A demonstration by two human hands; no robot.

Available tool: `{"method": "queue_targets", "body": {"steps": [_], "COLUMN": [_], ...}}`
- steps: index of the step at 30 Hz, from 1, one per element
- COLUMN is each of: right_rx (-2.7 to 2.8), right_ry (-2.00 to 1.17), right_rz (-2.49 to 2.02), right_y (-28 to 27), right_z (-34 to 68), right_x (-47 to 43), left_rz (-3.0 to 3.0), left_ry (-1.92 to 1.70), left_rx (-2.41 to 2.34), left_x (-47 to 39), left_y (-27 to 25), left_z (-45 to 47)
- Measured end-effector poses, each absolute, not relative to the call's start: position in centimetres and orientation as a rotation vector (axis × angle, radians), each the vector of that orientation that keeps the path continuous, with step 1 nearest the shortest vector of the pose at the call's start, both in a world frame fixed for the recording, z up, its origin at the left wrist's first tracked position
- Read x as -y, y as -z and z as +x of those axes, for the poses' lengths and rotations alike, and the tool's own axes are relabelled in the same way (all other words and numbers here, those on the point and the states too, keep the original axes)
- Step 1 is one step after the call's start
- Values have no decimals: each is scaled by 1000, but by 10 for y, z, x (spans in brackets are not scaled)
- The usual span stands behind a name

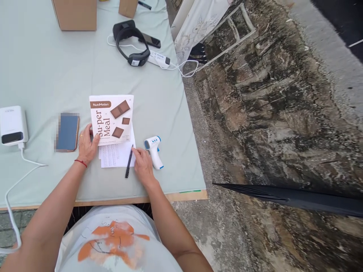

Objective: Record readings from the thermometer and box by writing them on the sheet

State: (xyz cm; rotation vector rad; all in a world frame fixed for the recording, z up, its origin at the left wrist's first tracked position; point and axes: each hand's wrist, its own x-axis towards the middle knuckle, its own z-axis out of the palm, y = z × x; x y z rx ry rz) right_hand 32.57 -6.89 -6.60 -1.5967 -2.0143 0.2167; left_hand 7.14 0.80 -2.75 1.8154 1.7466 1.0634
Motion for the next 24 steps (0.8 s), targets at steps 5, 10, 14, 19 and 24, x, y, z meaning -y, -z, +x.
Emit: {"method": "queue_targets", "body": {"steps": [5, 10, 14, 19, 24], "right_rx": [1643, 1473, 1219, 1166, 1274], "right_ry": [-86, -406, -739, -1179, -1160], "right_rz": [-1916, -2155, -1853, -1350, -1338], "right_y": [60, 65, 49, 12, 6], "right_z": [360, 387, 362, 302, 270], "right_x": [68, 60, 67, 76, 63], "left_rz": [1810, 1809, 1828, 1859, 1863], "left_ry": [-1046, -1040, -1019, -1010, -1012], "left_rx": [-1744, -1766, -1761, -1768, -1773], "left_x": [-8, -8, -8, -8, -7], "left_y": [27, 27, 26, 25, 26], "left_z": [71, 70, 70, 70, 71]}}
